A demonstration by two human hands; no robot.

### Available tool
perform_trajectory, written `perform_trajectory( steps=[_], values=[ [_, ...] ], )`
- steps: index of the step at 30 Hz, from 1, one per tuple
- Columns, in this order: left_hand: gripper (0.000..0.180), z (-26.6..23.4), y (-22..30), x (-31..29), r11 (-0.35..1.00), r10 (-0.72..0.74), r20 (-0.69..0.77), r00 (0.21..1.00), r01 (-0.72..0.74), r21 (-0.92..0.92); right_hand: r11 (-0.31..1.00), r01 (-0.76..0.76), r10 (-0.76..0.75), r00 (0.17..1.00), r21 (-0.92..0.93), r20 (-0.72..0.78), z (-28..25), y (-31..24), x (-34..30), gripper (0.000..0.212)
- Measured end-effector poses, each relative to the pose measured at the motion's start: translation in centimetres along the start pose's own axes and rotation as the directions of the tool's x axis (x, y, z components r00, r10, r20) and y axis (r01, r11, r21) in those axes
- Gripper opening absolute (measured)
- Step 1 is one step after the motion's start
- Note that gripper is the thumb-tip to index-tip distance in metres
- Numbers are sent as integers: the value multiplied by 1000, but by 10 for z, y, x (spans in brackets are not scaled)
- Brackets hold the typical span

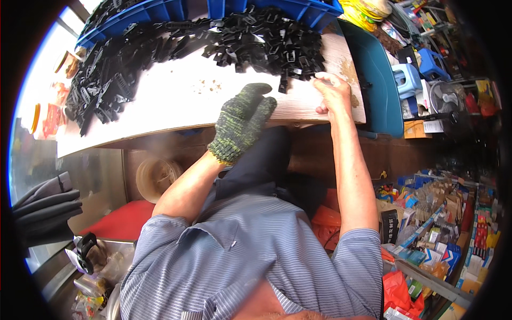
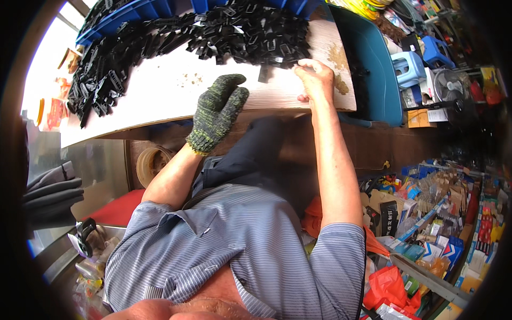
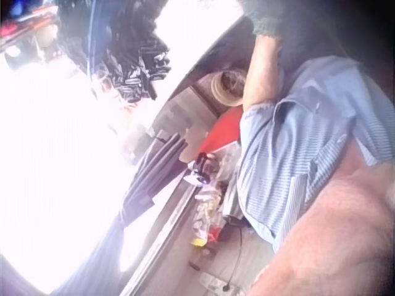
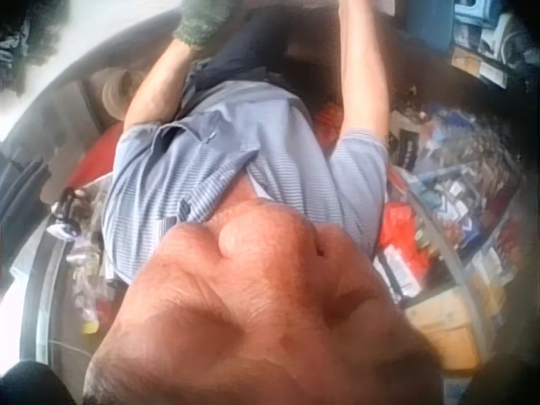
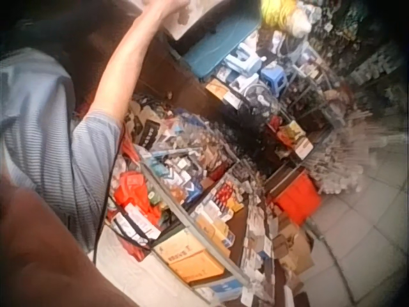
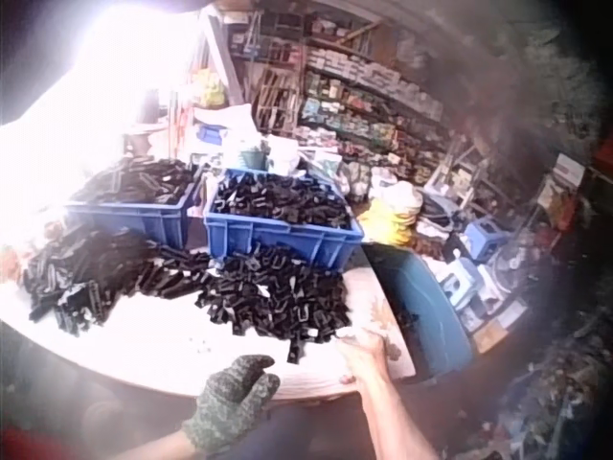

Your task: The person assembles plastic components by hand, repeatedly picking up plastic pieces from piles on the table, pressing them together, and placing the assembled pieces aside.

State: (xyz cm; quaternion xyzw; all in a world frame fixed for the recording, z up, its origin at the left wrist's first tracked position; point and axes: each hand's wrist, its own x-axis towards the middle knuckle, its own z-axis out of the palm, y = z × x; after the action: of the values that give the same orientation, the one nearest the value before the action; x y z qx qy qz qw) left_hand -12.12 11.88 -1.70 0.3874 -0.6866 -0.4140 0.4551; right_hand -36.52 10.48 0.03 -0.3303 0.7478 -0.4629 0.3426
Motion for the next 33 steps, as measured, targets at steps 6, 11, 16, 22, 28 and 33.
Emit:
perform_trajectory(
  steps=[6,11,16,22,28,33],
  values=[
    [29,-1,2,-2,997,54,51,997,-56,49,989,43,-45,999,-138,-12,2,1,1,13],
    [36,10,-2,5,996,56,-43,997,-53,65,987,-40,29,997,155,73,1,3,-17,17],
    [44,25,4,16,997,54,36,998,-56,55,872,-52,-24,989,487,147,33,5,-56,12],
    [36,29,-7,21,987,102,43,994,-106,118,810,-18,-15,999,586,53,62,3,-80,13],
    [31,11,1,19,963,107,151,983,-140,231,876,22,-84,991,482,106,57,13,-75,17],
    [42,4,-11,12,926,168,263,950,-244,290,930,-57,-59,952,363,302,52,13,-67,27]
  ],
)
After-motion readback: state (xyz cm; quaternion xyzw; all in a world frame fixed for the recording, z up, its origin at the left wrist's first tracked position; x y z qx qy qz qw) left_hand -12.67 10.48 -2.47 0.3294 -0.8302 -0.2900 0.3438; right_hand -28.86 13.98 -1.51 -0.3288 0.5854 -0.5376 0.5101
